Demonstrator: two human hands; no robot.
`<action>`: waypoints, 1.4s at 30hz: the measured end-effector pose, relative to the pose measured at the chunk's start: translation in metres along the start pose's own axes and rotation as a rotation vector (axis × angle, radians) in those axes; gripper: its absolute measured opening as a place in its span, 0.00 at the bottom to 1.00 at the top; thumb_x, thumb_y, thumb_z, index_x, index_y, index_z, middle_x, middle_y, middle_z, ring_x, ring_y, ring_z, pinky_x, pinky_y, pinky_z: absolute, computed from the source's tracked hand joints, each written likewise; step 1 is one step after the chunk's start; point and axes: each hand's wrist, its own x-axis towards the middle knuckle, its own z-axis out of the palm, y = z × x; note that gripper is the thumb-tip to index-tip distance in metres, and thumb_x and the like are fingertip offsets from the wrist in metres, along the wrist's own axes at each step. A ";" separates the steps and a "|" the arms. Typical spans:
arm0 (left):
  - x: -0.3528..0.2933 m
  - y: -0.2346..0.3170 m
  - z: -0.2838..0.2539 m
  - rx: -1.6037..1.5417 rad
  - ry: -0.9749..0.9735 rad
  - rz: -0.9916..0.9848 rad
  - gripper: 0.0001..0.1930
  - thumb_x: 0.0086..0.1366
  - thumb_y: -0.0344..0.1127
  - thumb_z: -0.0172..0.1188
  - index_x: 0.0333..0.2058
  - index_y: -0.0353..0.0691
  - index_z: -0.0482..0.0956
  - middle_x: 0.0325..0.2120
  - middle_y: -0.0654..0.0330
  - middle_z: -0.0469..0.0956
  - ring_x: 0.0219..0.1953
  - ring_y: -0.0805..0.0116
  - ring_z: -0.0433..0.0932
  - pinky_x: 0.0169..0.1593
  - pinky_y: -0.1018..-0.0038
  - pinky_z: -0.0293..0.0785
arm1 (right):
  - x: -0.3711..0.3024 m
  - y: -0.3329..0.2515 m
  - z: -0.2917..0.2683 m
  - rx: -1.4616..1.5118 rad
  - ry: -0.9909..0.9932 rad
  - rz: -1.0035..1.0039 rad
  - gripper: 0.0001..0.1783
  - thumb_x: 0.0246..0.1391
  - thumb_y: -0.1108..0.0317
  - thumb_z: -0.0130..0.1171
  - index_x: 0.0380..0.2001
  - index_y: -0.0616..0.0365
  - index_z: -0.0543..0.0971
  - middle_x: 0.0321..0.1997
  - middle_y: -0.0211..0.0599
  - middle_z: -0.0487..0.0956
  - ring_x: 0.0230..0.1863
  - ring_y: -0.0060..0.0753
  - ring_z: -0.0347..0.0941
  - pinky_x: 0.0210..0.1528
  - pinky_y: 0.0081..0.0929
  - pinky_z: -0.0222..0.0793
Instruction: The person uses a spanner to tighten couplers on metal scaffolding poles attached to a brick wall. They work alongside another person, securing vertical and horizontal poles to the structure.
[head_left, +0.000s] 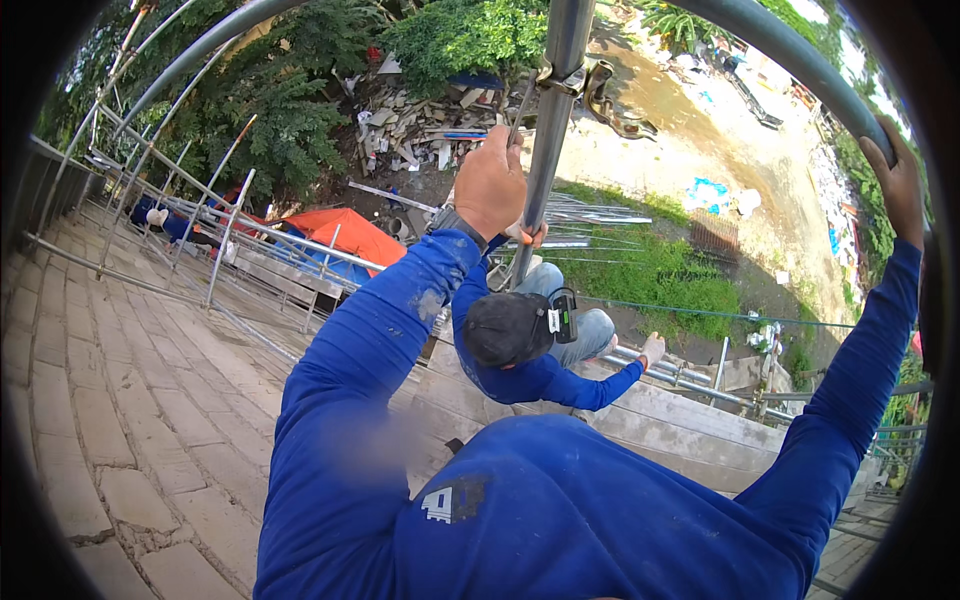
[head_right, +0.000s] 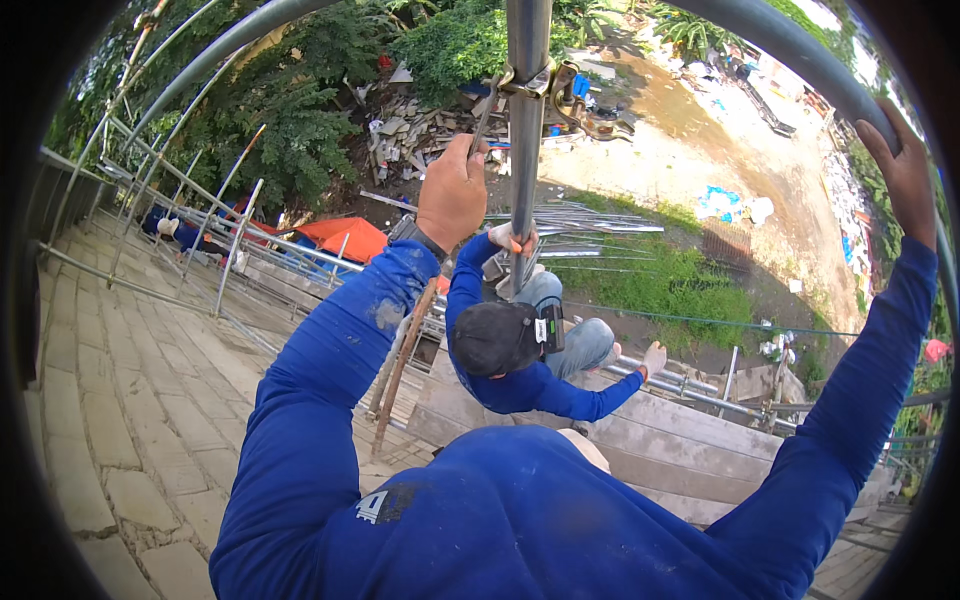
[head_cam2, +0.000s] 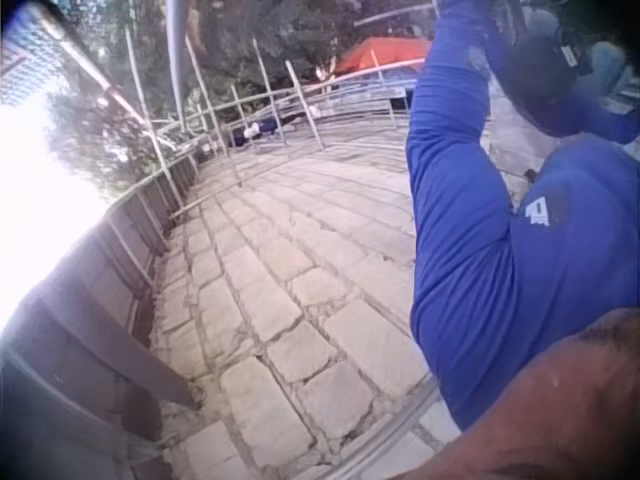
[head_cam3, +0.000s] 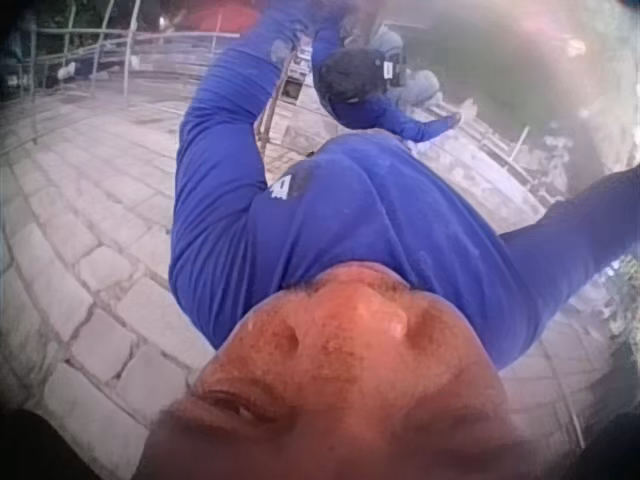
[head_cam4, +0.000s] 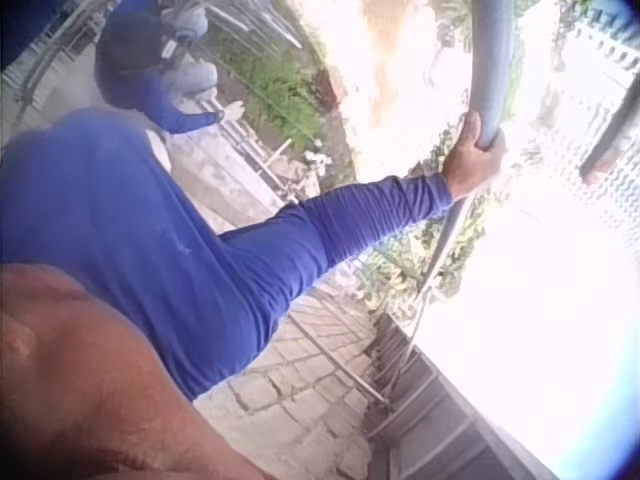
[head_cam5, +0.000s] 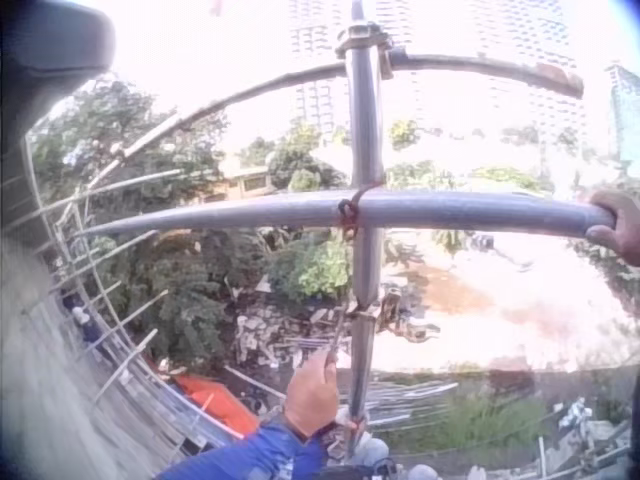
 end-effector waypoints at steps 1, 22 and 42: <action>-0.002 -0.004 0.001 -0.003 0.017 0.026 0.06 0.72 0.32 0.53 0.44 0.39 0.76 0.31 0.42 0.82 0.36 0.36 0.81 0.38 0.49 0.74 | -0.001 -0.009 -0.001 0.017 -0.003 0.014 0.39 0.59 0.40 0.67 0.60 0.62 0.77 0.53 0.49 0.83 0.51 0.37 0.79 0.58 0.33 0.70; -0.002 -0.018 -0.016 0.002 -0.070 -0.105 0.09 0.73 0.28 0.52 0.48 0.36 0.78 0.33 0.52 0.80 0.33 0.58 0.79 0.42 0.63 0.74 | -0.009 -0.070 -0.018 -0.032 0.063 -0.043 0.34 0.57 0.38 0.64 0.50 0.58 0.80 0.42 0.50 0.83 0.44 0.49 0.81 0.50 0.42 0.73; 0.004 -0.055 0.054 -0.144 0.163 0.044 0.06 0.72 0.27 0.52 0.45 0.39 0.73 0.30 0.55 0.77 0.32 0.60 0.76 0.38 0.64 0.72 | -0.009 -0.052 -0.006 -0.196 0.102 -0.016 0.40 0.58 0.34 0.63 0.60 0.57 0.79 0.45 0.48 0.85 0.42 0.41 0.83 0.51 0.36 0.74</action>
